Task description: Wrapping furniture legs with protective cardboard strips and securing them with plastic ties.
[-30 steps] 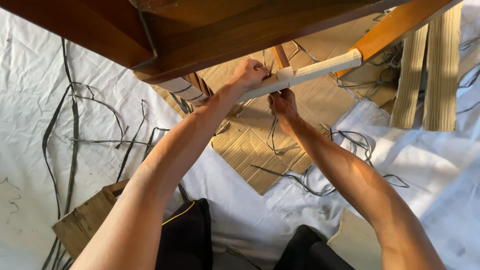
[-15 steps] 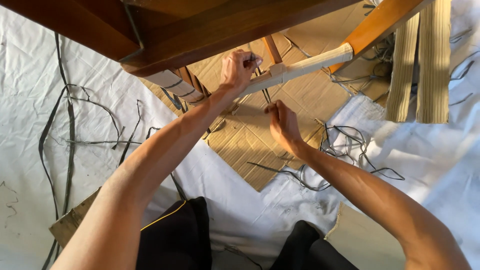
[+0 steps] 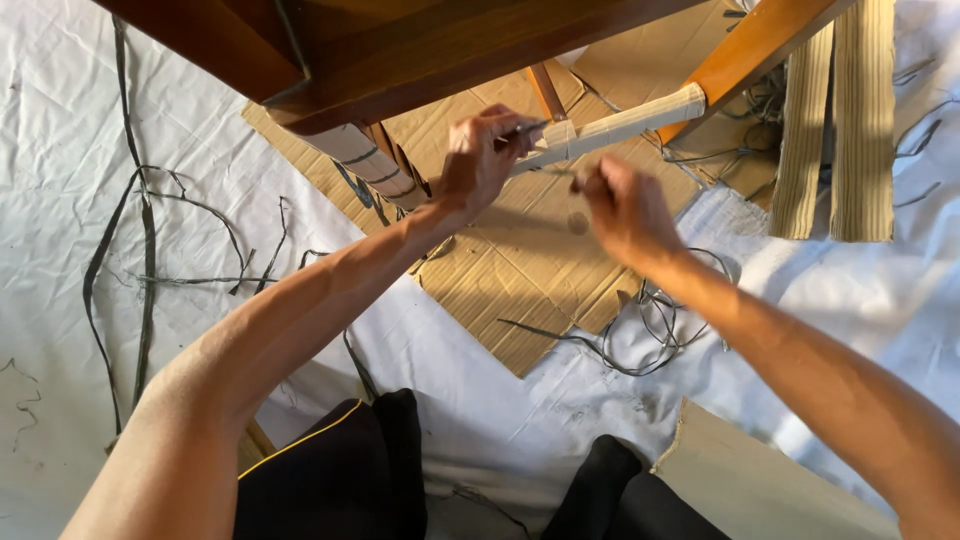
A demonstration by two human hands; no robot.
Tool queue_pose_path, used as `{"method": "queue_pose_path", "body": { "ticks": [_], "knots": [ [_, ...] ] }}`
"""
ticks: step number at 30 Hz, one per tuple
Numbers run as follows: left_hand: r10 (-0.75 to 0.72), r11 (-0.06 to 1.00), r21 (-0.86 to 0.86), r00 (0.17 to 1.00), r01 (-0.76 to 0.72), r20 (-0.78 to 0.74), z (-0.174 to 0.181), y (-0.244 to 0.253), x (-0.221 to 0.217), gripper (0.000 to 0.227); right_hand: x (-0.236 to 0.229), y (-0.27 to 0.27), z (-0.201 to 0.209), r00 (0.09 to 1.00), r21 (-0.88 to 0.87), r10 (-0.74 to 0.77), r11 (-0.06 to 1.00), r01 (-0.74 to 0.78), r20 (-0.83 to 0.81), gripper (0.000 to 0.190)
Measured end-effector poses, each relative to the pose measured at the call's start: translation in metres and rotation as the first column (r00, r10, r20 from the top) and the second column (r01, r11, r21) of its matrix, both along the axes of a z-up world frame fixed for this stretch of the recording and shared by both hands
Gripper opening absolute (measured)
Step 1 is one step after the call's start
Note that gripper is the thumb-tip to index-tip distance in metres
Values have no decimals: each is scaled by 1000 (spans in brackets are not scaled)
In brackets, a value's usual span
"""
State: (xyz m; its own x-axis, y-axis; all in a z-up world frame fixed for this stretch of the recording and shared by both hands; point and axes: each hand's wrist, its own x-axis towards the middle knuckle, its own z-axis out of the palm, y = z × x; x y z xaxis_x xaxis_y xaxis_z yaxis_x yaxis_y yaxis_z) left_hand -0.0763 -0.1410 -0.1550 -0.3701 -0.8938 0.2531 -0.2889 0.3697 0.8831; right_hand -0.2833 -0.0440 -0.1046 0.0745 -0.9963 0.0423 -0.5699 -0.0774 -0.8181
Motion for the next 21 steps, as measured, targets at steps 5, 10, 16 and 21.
{"method": "queue_pose_path", "body": {
  "ticks": [5,10,16,21],
  "knots": [
    [-134,990,-16,975,139,179,15,27,4,12,-4,-68,13,990,36,5,999,-10,140,30],
    [-245,945,-148,933,290,265,15,37,3,16,23,-126,-2,923,56,-50,998,31,382,24],
    [-32,972,-218,969,87,245,-28,29,-17,28,15,-169,-64,979,-91,-75,992,93,191,24],
    [53,987,-157,965,-12,259,-47,16,-22,21,16,-145,-50,993,-197,-116,974,113,-7,27]
  ]
}}
